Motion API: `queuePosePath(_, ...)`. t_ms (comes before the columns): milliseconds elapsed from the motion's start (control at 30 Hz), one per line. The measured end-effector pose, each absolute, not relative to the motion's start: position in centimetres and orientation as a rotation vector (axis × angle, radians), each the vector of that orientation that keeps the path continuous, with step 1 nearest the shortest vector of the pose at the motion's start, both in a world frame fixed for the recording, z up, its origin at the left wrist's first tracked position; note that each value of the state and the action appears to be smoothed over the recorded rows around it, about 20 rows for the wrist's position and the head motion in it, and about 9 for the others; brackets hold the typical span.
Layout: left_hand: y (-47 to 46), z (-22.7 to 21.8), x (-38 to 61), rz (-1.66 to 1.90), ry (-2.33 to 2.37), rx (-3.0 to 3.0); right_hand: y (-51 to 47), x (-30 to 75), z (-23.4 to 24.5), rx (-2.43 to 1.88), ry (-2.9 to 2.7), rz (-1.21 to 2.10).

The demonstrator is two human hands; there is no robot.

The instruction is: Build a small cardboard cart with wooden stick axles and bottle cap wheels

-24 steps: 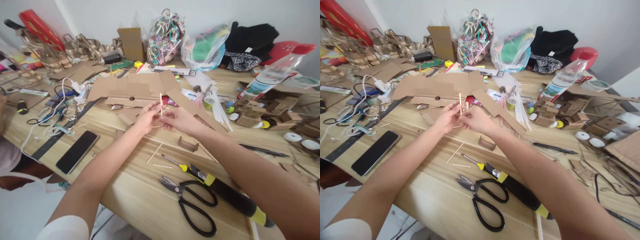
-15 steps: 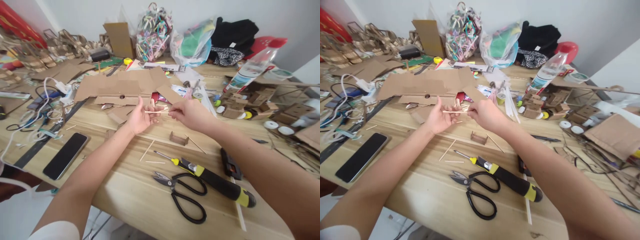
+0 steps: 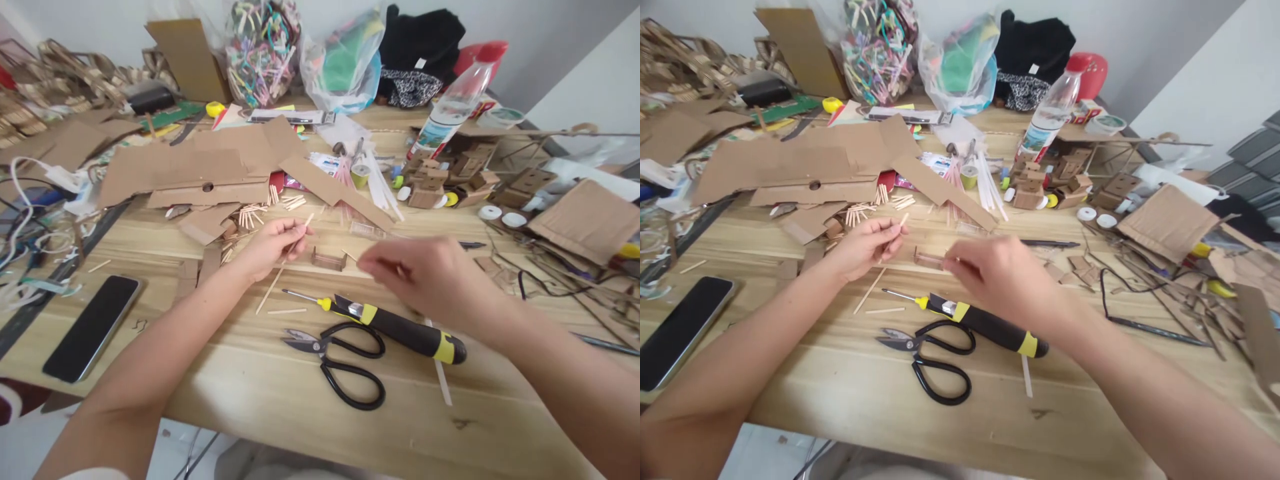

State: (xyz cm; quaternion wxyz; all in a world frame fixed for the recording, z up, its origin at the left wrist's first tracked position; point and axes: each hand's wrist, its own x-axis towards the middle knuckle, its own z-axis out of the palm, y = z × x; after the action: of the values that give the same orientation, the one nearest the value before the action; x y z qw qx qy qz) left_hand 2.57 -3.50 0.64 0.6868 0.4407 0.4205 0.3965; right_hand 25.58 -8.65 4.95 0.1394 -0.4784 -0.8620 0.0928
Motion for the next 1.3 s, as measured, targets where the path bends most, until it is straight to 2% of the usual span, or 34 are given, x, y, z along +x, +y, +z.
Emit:
queuePosePath(33,-3.5,0.7,2.7,0.9,0.95,0.94,-9.9,26.1,4.2,-1.28,-2.551,0.294)
queuePosePath(100,-3.8,0.7,3.1,0.911,0.951,0.858,-12.3,26.9,2.6,-1.193,-2.588,0.107)
queuePosePath(167,-4.3,0.9,3.6,0.9,0.932,0.81,-14.2,27.4,1.0,-1.236,-2.625,-0.066)
queuePosePath(233,-5.0,1.0,4.1,0.866,0.899,0.805,-15.3,28.0,0.1,-1.227,-2.657,-0.103)
queuePosePath(533,-9.1,1.1,6.3,0.734,0.791,0.927,-15.1,29.0,2.6,-1.299,-2.324,0.025)
queuePosePath(700,-10.6,0.9,7.2,0.681,0.772,0.988,-15.3,27.5,1.5,-1.265,-2.309,0.175)
queuePosePath(1000,-11.4,1.2,7.4,0.651,0.818,1.016,-15.9,28.1,1.1,-1.334,-2.31,0.059)
queuePosePath(1200,-11.7,1.3,7.7,0.672,0.755,1.002,-15.9,28.3,1.3,-1.258,-2.322,0.246)
queuePosePath(1300,-12.0,1.5,7.7,0.688,0.765,0.987,-15.8,28.6,1.4,-1.251,-2.318,0.19)
